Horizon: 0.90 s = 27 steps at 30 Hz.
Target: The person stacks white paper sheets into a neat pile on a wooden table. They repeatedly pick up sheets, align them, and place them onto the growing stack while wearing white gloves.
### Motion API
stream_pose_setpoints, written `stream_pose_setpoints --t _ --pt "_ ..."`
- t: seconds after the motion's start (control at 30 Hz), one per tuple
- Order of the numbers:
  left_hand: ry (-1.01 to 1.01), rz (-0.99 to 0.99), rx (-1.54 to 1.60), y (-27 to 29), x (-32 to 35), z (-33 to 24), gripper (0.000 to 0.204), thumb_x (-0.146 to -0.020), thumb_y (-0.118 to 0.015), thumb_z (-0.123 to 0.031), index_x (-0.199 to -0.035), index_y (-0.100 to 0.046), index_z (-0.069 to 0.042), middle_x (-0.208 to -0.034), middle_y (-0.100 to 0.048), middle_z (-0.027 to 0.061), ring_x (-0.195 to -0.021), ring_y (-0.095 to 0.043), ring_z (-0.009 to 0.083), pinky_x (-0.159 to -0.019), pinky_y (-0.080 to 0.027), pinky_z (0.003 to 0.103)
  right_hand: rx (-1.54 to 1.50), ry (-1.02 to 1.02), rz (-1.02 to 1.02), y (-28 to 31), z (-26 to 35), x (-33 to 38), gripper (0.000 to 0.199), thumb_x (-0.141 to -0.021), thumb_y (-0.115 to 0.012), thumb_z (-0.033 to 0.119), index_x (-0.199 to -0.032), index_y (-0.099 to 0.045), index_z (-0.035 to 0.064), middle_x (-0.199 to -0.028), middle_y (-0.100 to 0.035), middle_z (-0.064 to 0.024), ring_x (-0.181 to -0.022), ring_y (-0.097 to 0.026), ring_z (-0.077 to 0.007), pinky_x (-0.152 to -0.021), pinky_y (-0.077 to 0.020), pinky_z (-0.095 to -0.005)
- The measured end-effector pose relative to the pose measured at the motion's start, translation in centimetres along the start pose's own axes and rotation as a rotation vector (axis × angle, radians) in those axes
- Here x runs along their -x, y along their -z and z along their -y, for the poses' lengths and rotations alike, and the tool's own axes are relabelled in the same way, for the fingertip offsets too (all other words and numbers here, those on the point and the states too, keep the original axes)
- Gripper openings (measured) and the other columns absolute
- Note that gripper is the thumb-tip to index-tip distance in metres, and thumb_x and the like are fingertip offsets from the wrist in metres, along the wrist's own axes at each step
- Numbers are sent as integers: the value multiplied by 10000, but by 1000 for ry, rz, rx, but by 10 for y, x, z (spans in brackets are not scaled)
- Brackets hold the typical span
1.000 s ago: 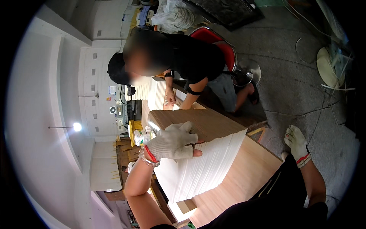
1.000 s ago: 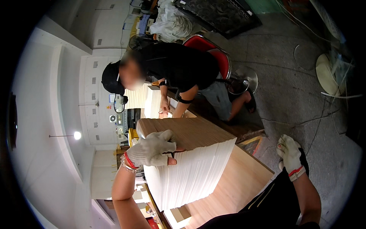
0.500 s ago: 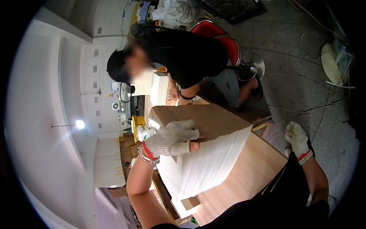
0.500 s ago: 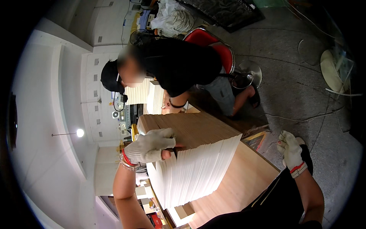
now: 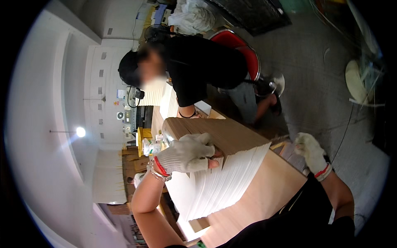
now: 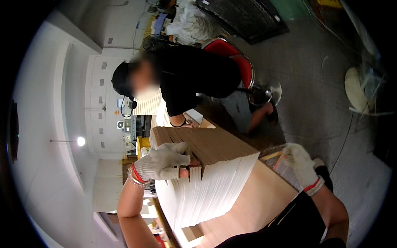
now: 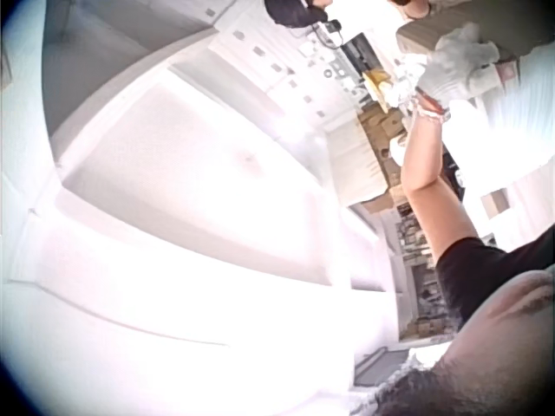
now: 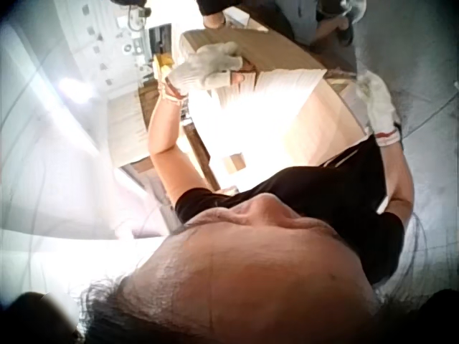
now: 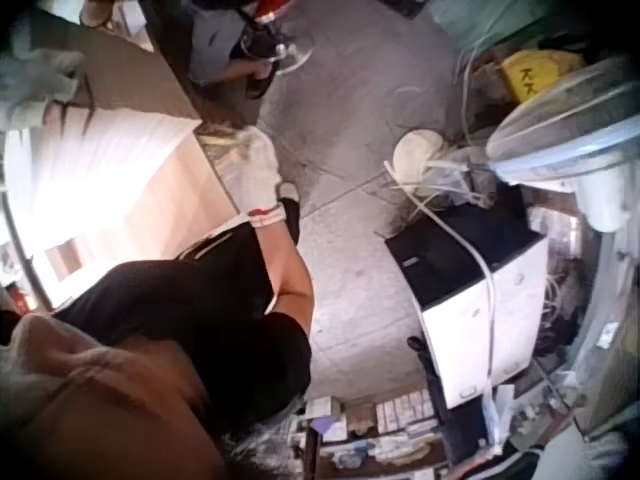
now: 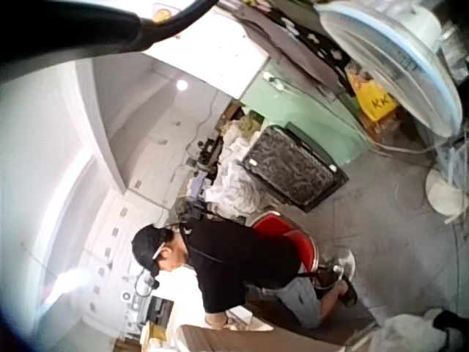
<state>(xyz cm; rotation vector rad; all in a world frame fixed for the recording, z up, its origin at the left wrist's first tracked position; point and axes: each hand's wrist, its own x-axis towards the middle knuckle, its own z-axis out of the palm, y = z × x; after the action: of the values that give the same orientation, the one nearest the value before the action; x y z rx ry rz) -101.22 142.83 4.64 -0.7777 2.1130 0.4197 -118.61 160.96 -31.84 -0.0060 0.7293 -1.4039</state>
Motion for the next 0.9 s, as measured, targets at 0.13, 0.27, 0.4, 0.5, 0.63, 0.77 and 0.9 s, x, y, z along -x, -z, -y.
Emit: stream_pose_setpoints --t 0.13,0.27,0.4,0.5,0.63,0.77,0.9 --pt "-98 -123 42 -9 20 16 749 -879 -338 -715 -833 -665 -43 -863 -502 125 -786 -538 295 -692 -420 377 -47 -16 516 -110 49 -13 429 -968 -522 289 -1268 -477 -14 -1140 -598 -121 -1006 -610 -221 -833 -535 -363" --pt "10 -44 3 11 34 11 605 -916 -418 -596 -882 -683 -52 -939 -551 141 -871 -563 325 -757 -438 391 96 -378 792 -223 75 -45 488 -999 -430 378 -1268 -471 -27 -1123 -609 -162 -959 -633 -243 -828 -535 -364" --pt "162 -107 107 -2 48 -6 593 -886 -452 -619 -998 -684 -85 -1040 -667 133 -1010 -607 317 -875 -461 381 466 -587 864 -314 30 -95 654 -929 -523 485 -1341 -387 -4 -1195 -552 -149 -1004 -610 -277 -800 -519 -335" --pt "-9 -471 162 -18 30 6 587 -770 -563 -662 -942 -713 -121 -972 -684 100 -950 -632 308 -841 -479 379 1096 -86 1224 -352 45 -126 629 -922 -553 334 -1402 -323 -1 -1232 -568 -169 -1085 -586 -259 -935 -466 -347" --pt "-84 -1337 93 -96 92 -8 398 -730 -653 -495 -836 -678 -113 -935 -617 134 -915 -597 358 -796 -469 450 1028 -393 1170 -374 45 -76 469 -942 -525 340 -1319 -482 64 -1194 -604 -105 -1083 -586 -244 -944 -481 -370" --pt "700 -1630 444 -228 162 62 448 -781 -668 -385 -1130 -588 -117 -1053 -566 124 -994 -566 334 -833 -481 411 889 -557 814 -365 37 -108 421 -926 -538 297 -1275 -509 63 -1127 -631 -123 -947 -647 -250 -812 -556 -372" --pt "830 -1907 1362 -374 162 103 504 -820 -678 -425 -1173 -583 -77 -1229 -580 64 -1106 -547 177 -872 -465 355 863 -492 901 -363 18 -59 504 -864 -635 284 -1285 -487 51 -1116 -642 -96 -919 -649 -215 -787 -550 -347"
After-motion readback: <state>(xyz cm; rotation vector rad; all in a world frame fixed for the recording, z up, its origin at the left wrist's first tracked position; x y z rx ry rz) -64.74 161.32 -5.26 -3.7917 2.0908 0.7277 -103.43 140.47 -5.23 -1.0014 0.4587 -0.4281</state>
